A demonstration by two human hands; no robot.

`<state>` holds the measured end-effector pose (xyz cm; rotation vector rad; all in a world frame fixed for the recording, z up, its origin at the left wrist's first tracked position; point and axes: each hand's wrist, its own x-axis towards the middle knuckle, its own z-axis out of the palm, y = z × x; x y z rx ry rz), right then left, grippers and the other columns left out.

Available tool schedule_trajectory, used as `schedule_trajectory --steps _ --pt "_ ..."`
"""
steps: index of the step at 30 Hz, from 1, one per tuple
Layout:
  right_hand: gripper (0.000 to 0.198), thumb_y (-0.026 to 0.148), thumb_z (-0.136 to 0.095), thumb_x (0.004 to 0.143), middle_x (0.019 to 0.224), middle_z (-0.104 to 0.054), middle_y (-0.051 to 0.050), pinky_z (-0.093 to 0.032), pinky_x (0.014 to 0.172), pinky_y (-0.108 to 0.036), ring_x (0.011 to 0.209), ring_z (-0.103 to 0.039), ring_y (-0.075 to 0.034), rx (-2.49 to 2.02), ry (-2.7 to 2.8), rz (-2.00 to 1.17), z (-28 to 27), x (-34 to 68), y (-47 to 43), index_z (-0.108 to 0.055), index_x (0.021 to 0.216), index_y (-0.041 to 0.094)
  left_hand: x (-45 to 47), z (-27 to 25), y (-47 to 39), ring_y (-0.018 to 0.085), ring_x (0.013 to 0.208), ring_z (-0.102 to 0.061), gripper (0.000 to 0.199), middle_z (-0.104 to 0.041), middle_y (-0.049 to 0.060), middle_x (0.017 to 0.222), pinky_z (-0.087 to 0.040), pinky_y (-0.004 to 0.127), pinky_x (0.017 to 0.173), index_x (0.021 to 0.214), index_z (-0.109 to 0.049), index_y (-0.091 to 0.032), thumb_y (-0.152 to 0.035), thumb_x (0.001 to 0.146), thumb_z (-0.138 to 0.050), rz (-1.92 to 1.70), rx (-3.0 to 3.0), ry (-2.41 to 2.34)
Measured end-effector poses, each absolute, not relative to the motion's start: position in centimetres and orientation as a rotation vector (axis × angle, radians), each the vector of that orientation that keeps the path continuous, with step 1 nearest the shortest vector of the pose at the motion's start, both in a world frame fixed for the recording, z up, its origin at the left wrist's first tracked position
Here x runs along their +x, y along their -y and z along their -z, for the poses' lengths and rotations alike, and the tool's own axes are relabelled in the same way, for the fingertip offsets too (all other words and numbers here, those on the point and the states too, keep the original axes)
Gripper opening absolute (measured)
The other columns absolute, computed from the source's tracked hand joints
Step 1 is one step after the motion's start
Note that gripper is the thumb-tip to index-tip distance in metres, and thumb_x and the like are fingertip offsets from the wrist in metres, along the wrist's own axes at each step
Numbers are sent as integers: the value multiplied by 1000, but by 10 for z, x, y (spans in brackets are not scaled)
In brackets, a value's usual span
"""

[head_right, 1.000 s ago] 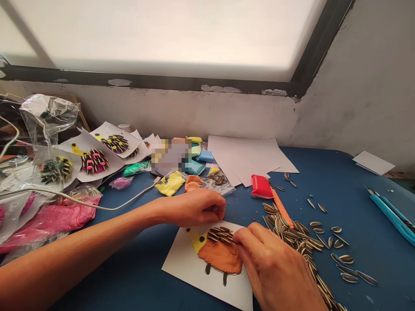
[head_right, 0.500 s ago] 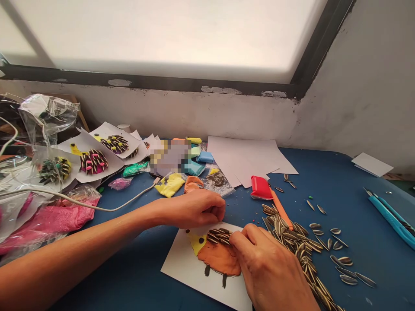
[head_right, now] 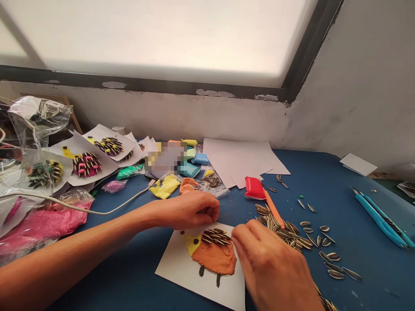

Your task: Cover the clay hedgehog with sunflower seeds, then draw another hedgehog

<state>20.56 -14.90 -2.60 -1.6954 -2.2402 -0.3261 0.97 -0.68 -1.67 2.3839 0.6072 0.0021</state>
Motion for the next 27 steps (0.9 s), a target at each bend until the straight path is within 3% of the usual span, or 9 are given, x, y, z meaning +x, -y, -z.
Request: schedule_trajectory --steps 3,6,12,17,27 --pt "41 51 -38 99 84 -76 -2 -46 43 -29 58 -70 -19 -1916 2009 389 17 232 146 -72 89 31 9 16 6 11 74 -55 9 -67 -2 86 -36 22 62 82 -62 -18 -12 84 -56 8 2370 -615" --pt "44 59 -42 94 82 -76 -5 -45 41 -33 55 -67 -22 -2152 1897 241 14 258 140 -76 87 31 9 15 5 11 75 -56 9 -67 -1 86 -37 22 62 83 -62 -18 -13 85 -56 14 2362 -622" --pt "76 78 -22 92 78 -72 -7 -44 44 -33 57 -65 -21 -2019 1950 232 25 265 125 -79 83 29 10 16 5 11 75 -56 8 -68 -1 87 -37 23 62 84 -63 -18 -14 85 -56 9 2369 -615" --pt "85 77 -13 94 79 -69 -8 -45 51 -33 65 -64 -21 -1999 1997 263 34 258 117 -80 85 26 9 16 6 12 75 -56 8 -67 0 86 -37 23 62 82 -62 -18 -14 84 -55 1 2364 -588" --pt "72 68 -14 98 85 -70 -11 -45 56 -34 70 -65 -23 -2001 1989 286 31 253 106 -66 76 24 9 17 5 12 74 -54 8 -66 -1 84 -37 24 61 83 -62 -18 -15 83 -54 -8 2368 -567"
